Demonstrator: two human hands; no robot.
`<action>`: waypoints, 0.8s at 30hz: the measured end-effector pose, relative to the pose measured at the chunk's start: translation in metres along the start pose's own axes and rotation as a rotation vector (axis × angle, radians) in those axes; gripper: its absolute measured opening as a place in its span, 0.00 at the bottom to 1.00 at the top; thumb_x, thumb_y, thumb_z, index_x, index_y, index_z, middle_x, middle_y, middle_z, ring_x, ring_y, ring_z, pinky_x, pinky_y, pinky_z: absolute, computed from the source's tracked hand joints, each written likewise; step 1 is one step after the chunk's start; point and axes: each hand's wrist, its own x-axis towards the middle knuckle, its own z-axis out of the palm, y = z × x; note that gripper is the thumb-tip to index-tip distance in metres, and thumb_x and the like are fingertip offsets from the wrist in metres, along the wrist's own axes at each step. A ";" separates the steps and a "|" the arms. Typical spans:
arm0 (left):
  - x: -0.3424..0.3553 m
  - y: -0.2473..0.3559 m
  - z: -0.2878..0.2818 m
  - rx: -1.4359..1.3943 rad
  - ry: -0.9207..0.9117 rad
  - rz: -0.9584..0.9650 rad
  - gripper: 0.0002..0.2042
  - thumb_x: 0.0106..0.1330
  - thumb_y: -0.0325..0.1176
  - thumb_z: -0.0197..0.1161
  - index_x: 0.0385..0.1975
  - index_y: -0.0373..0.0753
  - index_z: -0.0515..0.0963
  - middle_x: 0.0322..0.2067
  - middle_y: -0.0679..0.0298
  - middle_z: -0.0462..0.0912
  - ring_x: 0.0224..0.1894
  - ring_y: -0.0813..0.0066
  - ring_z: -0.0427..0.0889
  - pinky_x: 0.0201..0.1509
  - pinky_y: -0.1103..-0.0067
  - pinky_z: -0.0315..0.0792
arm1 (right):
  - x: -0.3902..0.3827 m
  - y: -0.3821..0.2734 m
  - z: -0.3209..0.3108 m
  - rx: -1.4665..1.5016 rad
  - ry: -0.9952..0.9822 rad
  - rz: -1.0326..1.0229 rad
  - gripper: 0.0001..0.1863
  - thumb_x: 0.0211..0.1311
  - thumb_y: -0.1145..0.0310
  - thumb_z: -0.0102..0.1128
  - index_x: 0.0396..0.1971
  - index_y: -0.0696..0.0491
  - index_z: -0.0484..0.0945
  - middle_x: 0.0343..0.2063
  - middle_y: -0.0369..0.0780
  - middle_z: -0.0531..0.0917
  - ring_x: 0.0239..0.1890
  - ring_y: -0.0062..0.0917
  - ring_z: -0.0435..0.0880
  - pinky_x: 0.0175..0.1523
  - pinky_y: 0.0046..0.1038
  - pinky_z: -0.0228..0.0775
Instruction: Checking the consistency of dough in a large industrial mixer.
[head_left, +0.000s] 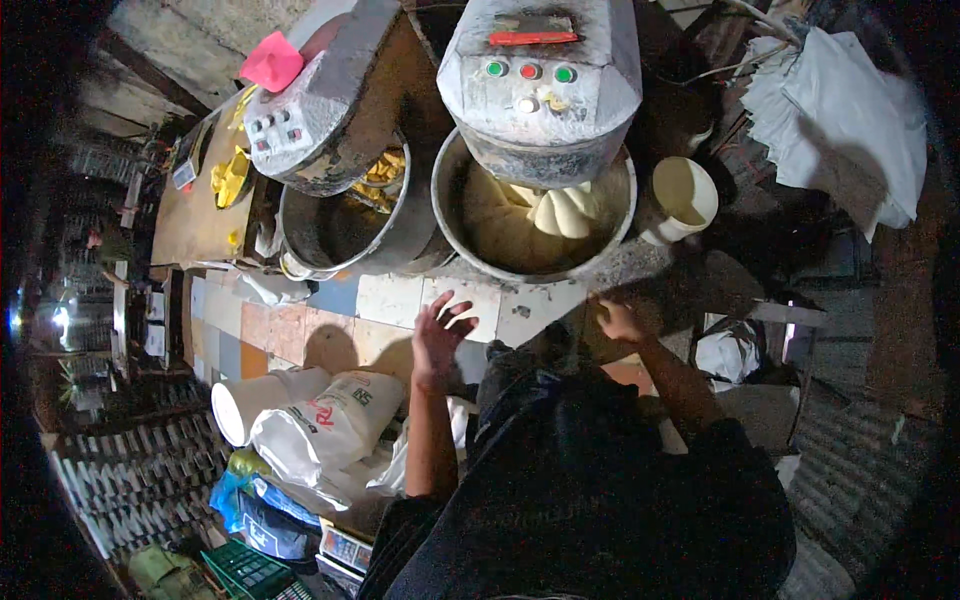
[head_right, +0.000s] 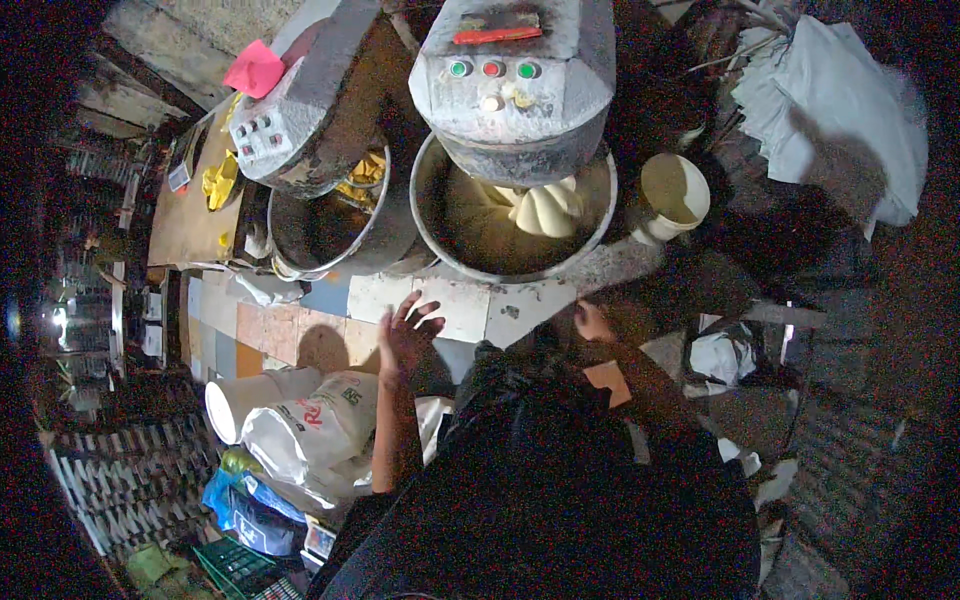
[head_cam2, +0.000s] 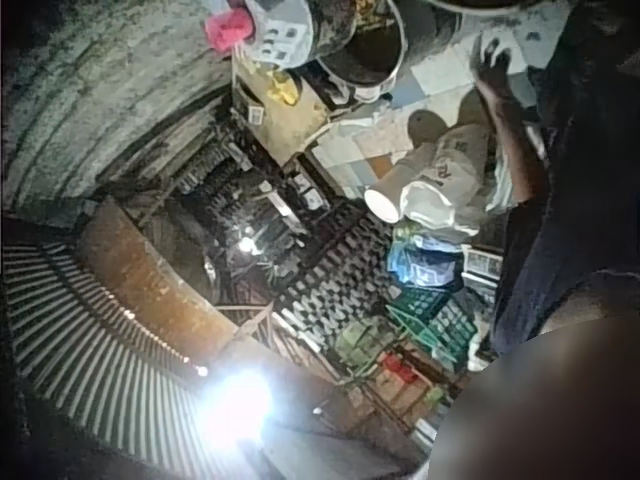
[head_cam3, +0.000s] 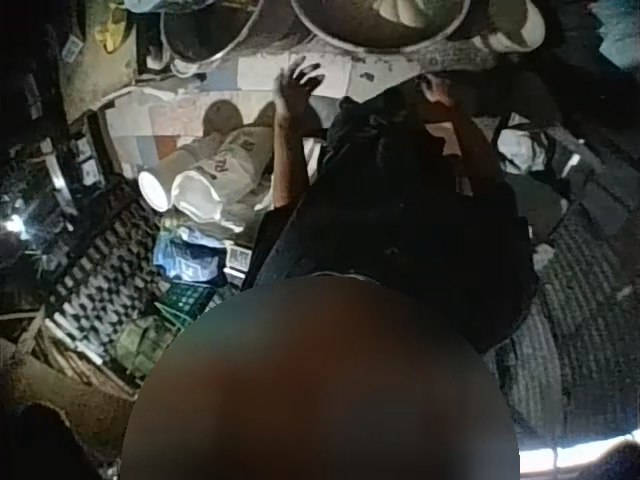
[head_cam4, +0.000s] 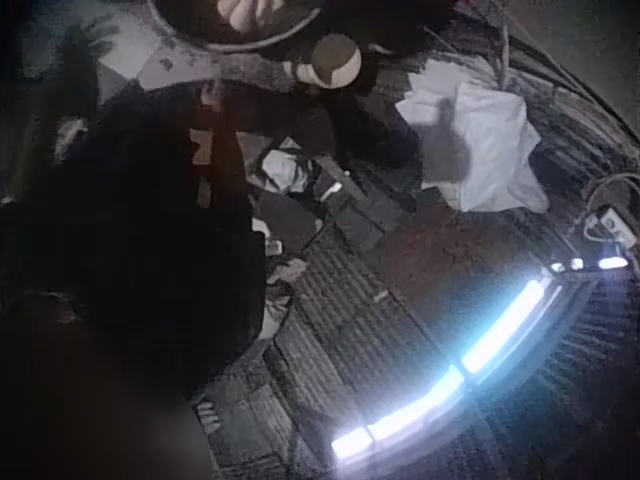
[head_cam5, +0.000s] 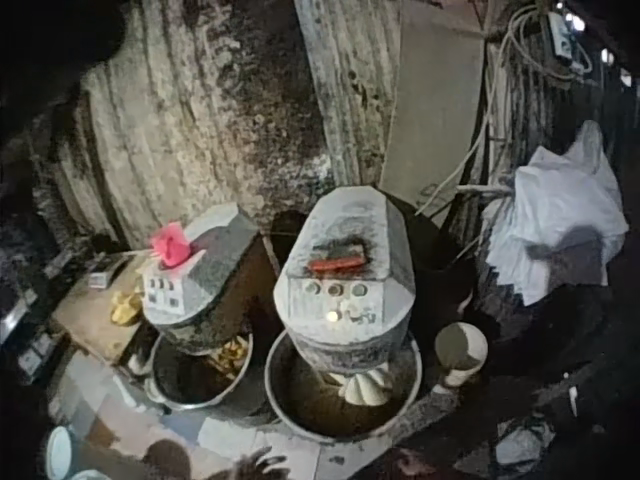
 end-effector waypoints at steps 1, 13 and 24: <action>0.019 -0.020 -0.015 0.236 0.070 0.017 0.27 0.65 0.53 0.46 0.56 0.41 0.65 0.44 0.54 0.76 0.41 0.62 0.77 0.49 0.69 0.67 | -0.008 0.096 0.032 0.161 0.132 0.010 0.25 0.65 0.59 0.48 0.59 0.55 0.63 0.49 0.47 0.72 0.50 0.39 0.72 0.54 0.44 0.66; -0.171 -0.232 -0.319 1.582 0.133 -0.391 0.14 0.62 0.40 0.51 0.40 0.38 0.76 0.32 0.55 0.79 0.26 0.60 0.77 0.31 0.69 0.71 | -0.124 0.062 0.105 0.191 -0.045 0.542 0.21 0.66 0.58 0.47 0.53 0.55 0.68 0.42 0.45 0.74 0.40 0.36 0.74 0.46 0.41 0.70; -0.134 -0.243 -0.355 1.118 0.253 -0.095 0.14 0.61 0.40 0.53 0.41 0.39 0.75 0.29 0.58 0.80 0.26 0.65 0.78 0.31 0.72 0.72 | -0.043 -0.152 0.076 0.354 0.074 -0.096 0.14 0.61 0.68 0.55 0.44 0.58 0.71 0.31 0.41 0.79 0.27 0.26 0.80 0.35 0.31 0.72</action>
